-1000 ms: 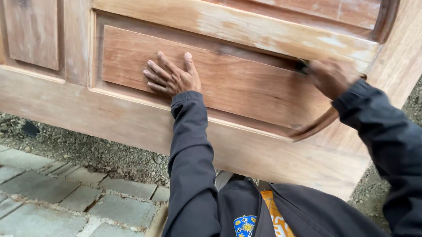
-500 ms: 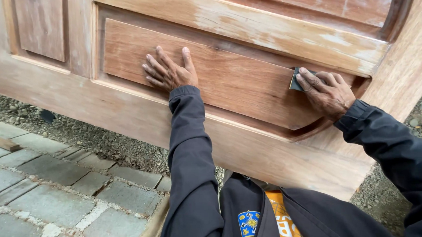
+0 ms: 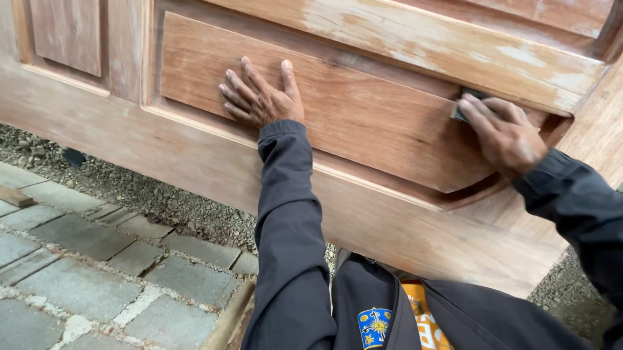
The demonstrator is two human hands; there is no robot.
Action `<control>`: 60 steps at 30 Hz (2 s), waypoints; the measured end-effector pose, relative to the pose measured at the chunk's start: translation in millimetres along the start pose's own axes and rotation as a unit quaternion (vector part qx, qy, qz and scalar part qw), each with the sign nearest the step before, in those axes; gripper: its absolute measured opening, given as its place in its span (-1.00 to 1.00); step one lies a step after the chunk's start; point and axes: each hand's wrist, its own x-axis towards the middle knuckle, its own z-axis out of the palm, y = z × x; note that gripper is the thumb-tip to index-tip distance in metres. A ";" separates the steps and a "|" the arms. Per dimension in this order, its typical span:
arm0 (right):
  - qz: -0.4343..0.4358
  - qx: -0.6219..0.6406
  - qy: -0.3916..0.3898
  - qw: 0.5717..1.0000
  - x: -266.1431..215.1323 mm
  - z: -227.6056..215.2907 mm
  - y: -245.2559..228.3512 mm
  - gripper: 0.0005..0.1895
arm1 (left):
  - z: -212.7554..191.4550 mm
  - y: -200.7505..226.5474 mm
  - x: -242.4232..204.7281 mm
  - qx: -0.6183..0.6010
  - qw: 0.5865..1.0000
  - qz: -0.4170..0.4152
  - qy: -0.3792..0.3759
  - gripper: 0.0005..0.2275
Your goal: Sanding the surface and recessed panels of a wooden door using sandpaper
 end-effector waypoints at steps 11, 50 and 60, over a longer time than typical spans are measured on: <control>-0.025 0.141 -0.068 0.987 91.2 71.8 -7.1 -0.46 | 0.5 -0.8 -0.4 0.015 1.000 0.009 0.011 -0.43; 0.090 -0.222 -0.020 0.971 -53.0 -1.1 11.4 -0.58 | -5.3 -1.1 -1.4 0.012 0.998 0.030 -0.058 -0.47; 0.060 -0.136 0.044 0.988 -42.7 17.7 8.3 -0.57 | -8.9 2.2 -2.2 0.014 0.996 0.028 -0.086 -0.47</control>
